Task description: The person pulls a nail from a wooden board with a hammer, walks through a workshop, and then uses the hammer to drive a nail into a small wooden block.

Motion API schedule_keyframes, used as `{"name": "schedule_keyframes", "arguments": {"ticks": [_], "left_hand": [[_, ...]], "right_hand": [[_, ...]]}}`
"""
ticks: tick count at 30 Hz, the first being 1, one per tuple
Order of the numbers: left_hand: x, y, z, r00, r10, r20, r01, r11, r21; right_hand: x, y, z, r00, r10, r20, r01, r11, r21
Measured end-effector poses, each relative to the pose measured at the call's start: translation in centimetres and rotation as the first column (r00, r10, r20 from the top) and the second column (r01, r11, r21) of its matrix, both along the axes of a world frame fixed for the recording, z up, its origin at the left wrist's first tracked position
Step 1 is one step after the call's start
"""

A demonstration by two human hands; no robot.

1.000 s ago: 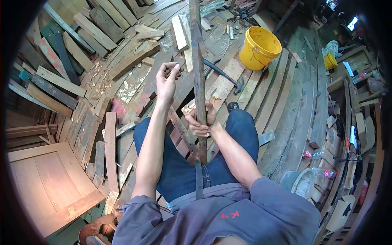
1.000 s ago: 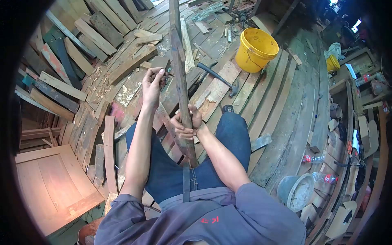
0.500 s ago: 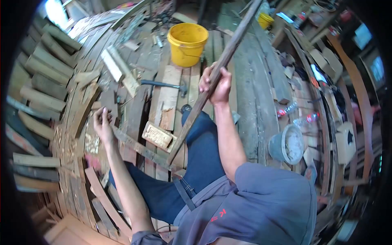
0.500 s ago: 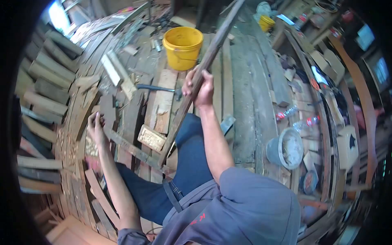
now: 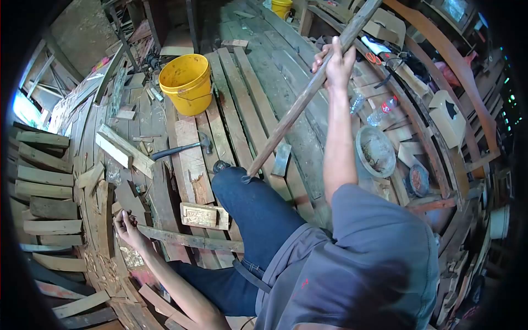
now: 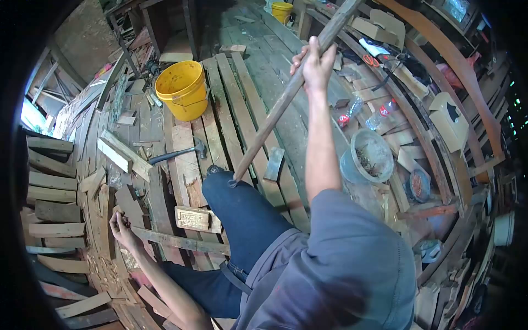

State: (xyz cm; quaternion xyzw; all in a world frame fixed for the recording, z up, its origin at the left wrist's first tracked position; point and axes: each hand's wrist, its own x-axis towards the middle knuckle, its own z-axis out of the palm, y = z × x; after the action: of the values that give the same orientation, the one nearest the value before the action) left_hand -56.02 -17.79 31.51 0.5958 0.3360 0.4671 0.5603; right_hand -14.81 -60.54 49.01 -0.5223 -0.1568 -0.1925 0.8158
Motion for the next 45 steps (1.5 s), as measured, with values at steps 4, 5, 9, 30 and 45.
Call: {"name": "schedule_keyframes", "arguments": {"ticks": [4,5,9,30,45], "left_hand": [[-0.1,-0.3,-0.2,0.999,-0.032,-0.016,0.033,0.999,0.019],[-0.1,-0.2,-0.3,0.999,-0.044,-0.029,0.045,0.999,0.027],[0.0,-0.5,-0.4,0.997,-0.051,-0.064,0.054,0.998,0.043],[1.5,-2.2,-0.8,0.972,-0.052,-0.228,0.091,0.982,0.167],[2.5,-2.6,-1.3,0.956,-0.113,-0.27,0.165,0.97,0.177]], "right_hand": [[1.7,-3.6,-1.4,0.995,-0.096,-0.005,0.092,0.968,-0.233],[1.6,-4.3,-2.2,0.991,-0.13,-0.012,0.119,0.939,-0.324],[1.2,-6.5,-10.2,0.966,-0.256,-0.035,0.166,0.721,-0.672],[-11.2,-17.9,-47.8,0.634,-0.614,-0.47,-0.508,0.129,-0.852],[-12.2,-16.5,-50.3,0.444,-0.721,-0.531,-0.663,0.134,-0.737]]}}
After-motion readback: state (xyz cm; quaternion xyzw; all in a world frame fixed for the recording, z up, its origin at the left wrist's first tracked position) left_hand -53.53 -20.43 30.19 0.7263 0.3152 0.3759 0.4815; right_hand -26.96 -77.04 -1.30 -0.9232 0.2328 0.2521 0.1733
